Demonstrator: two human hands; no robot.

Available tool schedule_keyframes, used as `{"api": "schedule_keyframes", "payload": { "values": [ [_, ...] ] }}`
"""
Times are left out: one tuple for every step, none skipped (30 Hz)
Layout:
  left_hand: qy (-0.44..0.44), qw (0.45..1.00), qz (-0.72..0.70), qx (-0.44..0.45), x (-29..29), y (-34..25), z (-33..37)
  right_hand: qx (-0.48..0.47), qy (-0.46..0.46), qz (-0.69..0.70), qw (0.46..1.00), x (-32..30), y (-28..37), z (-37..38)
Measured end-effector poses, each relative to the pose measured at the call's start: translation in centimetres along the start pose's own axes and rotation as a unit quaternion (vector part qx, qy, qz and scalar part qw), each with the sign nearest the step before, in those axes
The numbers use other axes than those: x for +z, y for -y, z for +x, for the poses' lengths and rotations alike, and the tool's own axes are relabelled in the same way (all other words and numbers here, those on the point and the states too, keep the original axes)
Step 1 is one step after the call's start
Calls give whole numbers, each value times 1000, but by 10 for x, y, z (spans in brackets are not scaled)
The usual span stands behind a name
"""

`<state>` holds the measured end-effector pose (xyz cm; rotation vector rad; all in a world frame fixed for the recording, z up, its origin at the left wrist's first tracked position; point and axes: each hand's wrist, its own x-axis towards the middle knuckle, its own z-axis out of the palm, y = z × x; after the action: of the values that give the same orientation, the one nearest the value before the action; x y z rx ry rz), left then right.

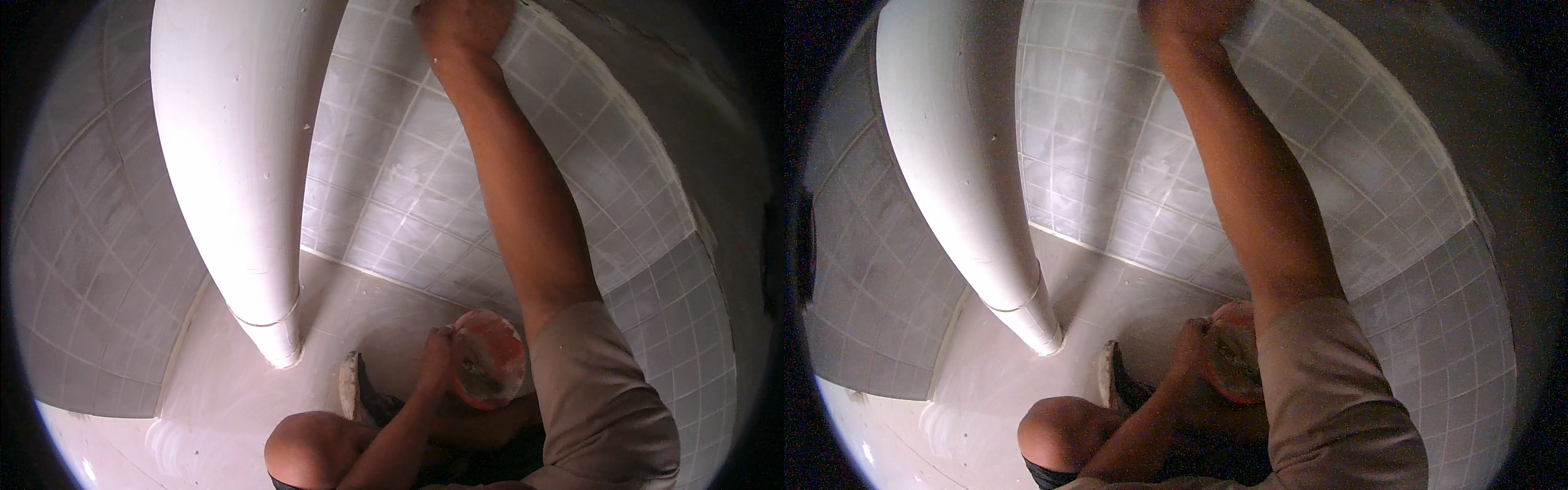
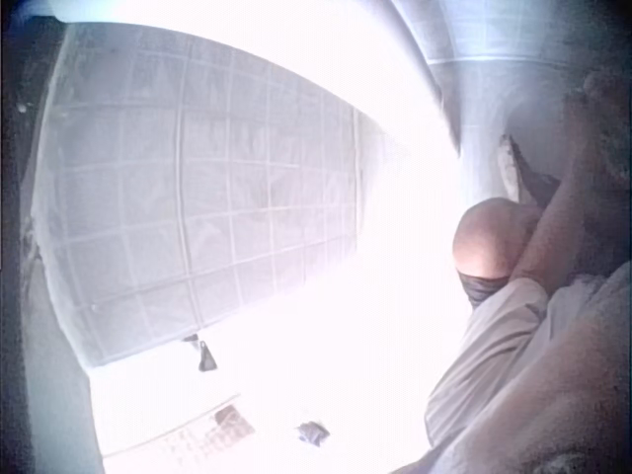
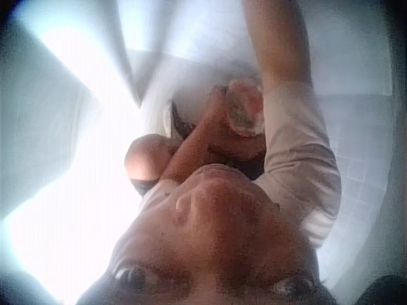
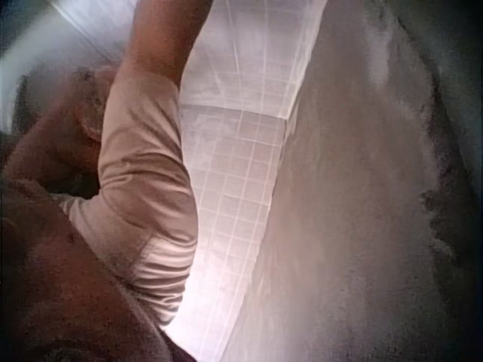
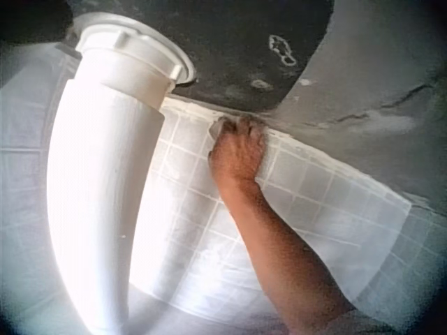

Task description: The person applies grout to the corners and joints of a tiled wall section using a plastic spreader and their fingers, taking material from a bucket.

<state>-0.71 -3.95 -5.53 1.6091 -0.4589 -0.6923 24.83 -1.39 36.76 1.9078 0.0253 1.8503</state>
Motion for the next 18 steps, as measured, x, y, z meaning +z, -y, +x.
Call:
{"api": "schedule_keyframes", "payload": {
  "values": [
    [-15, 1000, 2, 3, 0, -5, -4, 12, 8, -25, 1000, 5, 6, 1],
    [-29, 1000, 4, 5, -1, -11, -8, 23, 15, -51, 998, 9, 11, 1],
    [-32, 999, 4, 5, -3, -12, -9, 24, 14, -48, 998, 14, 17, 4],
    [-29, 1000, -1, 8, -5, -13, -9, 27, 21, -59, 998, 18, 23, 7],
    [-24, 1000, -7, 11, -6, -14, -10, 30, 29, -71, 997, 22, 28, 9],
    [-25, 1000, -6, 13, -5, -14, -8, 30, 27, -71, 997, 26, 34, 12],
    [-22, 1000, -7, 5, -3, -15, -8, 53, 28, -39, 997, 29, 40, 15],
    [-18, 1000, -8, -2, 0, -16, -7, 75, 28, -8, 997, 32, 44, 18],
    [-18, 1000, -6, -2, 2, -9, -7, 44, 36, 20, 998, 33, 53, 17],
    [-25, 999, -39, 4, 11, -4, -6, 44, -24, 45, 998, 47, 56, 19],
    [-17, 998, -57, 14, 23, -5, 0, 1, -128, 96, 987, 76, 48, 19],
    [-39, 997, -72, -2, 12, 13, 2, -11, -1, 94, 995, 54, 77, 8],
    [-31, 997, -76, -14, 3, 22, 5, -17, 19, 116, 993, 40, 83, -4],
    [-22, 996, -80, -19, 0, 20, 4, -28, 40, 129, 990, 29, 81, -18],
    [-11, 996, -82, -23, -3, 17, 3, -21, 65, 163, 984, 20, 70, -40],
    [-75, 997, -13, 2, -4, 4, -2, -17, 91, 195, 976, 10, 48, -68],
    [-140, 988, 54, 24, -7, -6, -6, -12, 119, 219, 968, -18, 26, -94],
    [-135, 989, 49, 22, -8, -14, -8, -6, 148, 240, 959, -54, 3, -118]
  ]
}}
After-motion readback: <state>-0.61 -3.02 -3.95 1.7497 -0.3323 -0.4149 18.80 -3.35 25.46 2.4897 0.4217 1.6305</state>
